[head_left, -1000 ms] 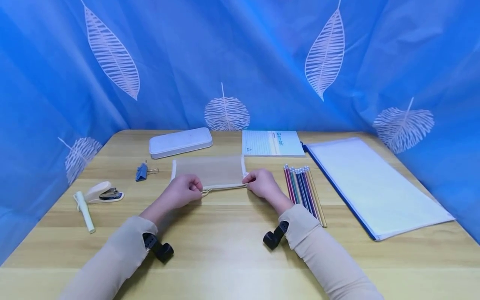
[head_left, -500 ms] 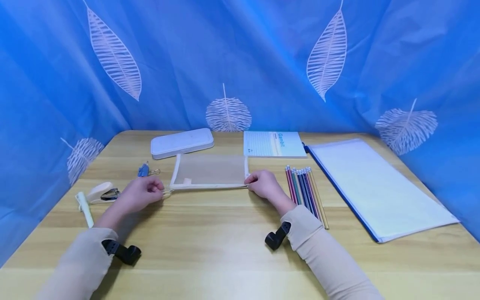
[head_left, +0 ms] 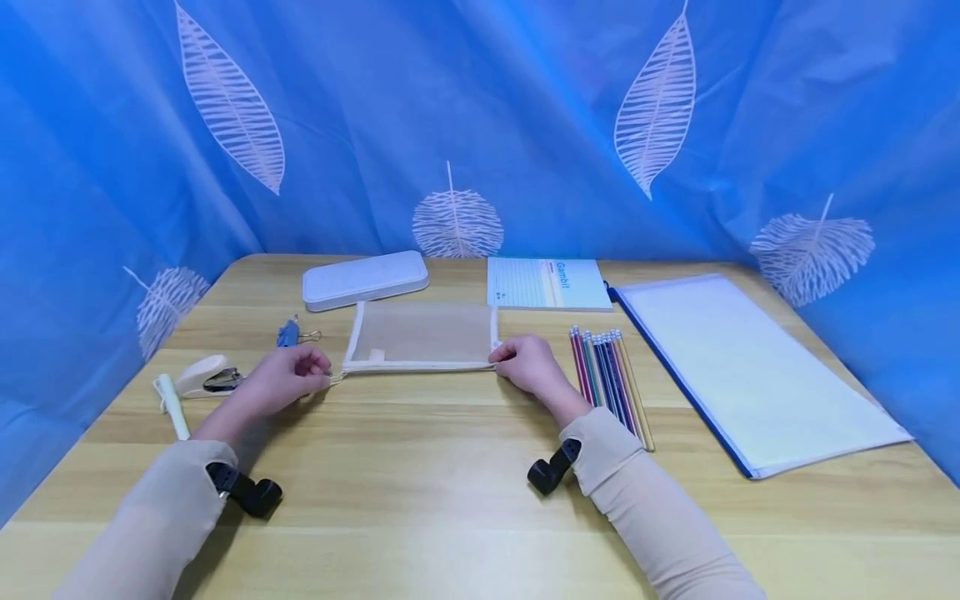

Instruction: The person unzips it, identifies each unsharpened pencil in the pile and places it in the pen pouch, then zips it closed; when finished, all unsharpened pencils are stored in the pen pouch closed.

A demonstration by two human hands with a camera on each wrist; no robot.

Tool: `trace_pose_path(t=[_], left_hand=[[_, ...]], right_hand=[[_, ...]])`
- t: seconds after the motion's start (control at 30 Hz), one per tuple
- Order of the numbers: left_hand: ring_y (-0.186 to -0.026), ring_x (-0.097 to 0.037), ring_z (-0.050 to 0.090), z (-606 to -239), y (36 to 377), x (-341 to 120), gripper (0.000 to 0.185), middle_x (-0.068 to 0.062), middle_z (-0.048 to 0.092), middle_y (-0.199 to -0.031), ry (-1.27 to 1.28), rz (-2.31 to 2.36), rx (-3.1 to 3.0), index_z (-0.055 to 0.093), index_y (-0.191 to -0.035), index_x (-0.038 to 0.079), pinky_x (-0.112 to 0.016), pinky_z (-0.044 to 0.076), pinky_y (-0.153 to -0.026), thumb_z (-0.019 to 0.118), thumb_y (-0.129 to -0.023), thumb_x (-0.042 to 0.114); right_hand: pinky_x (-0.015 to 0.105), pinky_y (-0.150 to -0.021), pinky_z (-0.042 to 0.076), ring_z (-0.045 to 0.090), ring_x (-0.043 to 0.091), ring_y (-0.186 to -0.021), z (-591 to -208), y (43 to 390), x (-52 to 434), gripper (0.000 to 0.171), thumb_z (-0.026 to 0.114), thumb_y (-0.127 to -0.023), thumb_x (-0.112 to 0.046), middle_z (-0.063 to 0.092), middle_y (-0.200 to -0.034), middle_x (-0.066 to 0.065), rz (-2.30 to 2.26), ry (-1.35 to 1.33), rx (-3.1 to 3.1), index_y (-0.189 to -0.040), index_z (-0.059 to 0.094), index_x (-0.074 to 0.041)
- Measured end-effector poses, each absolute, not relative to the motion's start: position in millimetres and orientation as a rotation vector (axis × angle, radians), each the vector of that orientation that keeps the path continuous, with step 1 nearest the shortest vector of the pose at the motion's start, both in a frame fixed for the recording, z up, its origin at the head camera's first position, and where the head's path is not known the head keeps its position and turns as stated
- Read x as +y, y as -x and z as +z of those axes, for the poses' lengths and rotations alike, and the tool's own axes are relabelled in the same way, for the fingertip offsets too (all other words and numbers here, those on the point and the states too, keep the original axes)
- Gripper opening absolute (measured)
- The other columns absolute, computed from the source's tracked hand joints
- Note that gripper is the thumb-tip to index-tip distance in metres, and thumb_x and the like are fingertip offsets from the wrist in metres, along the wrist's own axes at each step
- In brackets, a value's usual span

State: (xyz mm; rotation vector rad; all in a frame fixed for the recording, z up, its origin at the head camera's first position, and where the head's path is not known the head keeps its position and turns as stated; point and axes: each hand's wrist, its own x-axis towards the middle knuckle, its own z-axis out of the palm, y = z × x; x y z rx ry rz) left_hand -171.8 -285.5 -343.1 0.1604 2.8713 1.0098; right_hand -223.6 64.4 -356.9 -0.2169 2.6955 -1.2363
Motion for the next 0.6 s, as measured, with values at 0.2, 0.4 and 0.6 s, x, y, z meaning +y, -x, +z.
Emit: trace_pose_path(t=[0.2,0.4,0.6], left_hand=[[-0.117,-0.039,0.045,-332.9,185.9,-267.0,0.045,-0.021,0.050,-0.127,-0.320,1.070,2.951,0.049,-0.127,0.002,-0.053,0.039,-0.095,0.064,-0.086,0.016],[-0.133,-0.037,0.030,-328.5,204.0,-236.1,0.058,-0.015,0.036,-0.144,-0.608,0.818,2.889,0.045,-0.136,0.013,-0.056,0.026,-0.104,0.067,-0.084,0.024],[-0.134,-0.035,0.028,-329.5,217.3,-222.0,0.069,-0.012,0.029,-0.149,-0.708,0.637,2.716,0.040,-0.140,0.018,-0.053,0.028,-0.105,0.072,-0.080,0.025]], right_hand=[[0.038,-0.090,0.043,0.056,0.023,-0.096,-358.0,223.7,66.6,0.014,0.065,-0.079,-0.002,0.066,-0.096,0.006,-1.266,0.205,2.685,-0.090,0.072,-0.008],[0.038,-0.089,0.043,0.056,0.022,-0.096,-359.8,223.6,67.3,0.014,0.066,-0.078,-0.001,0.067,-0.095,0.006,-1.267,0.230,2.696,-0.089,0.072,-0.008],[0.039,-0.091,0.043,0.056,0.023,-0.098,-360.9,222.8,66.5,0.014,0.066,-0.079,-0.001,0.066,-0.097,0.006,-1.274,0.206,2.692,-0.088,0.072,-0.010]])
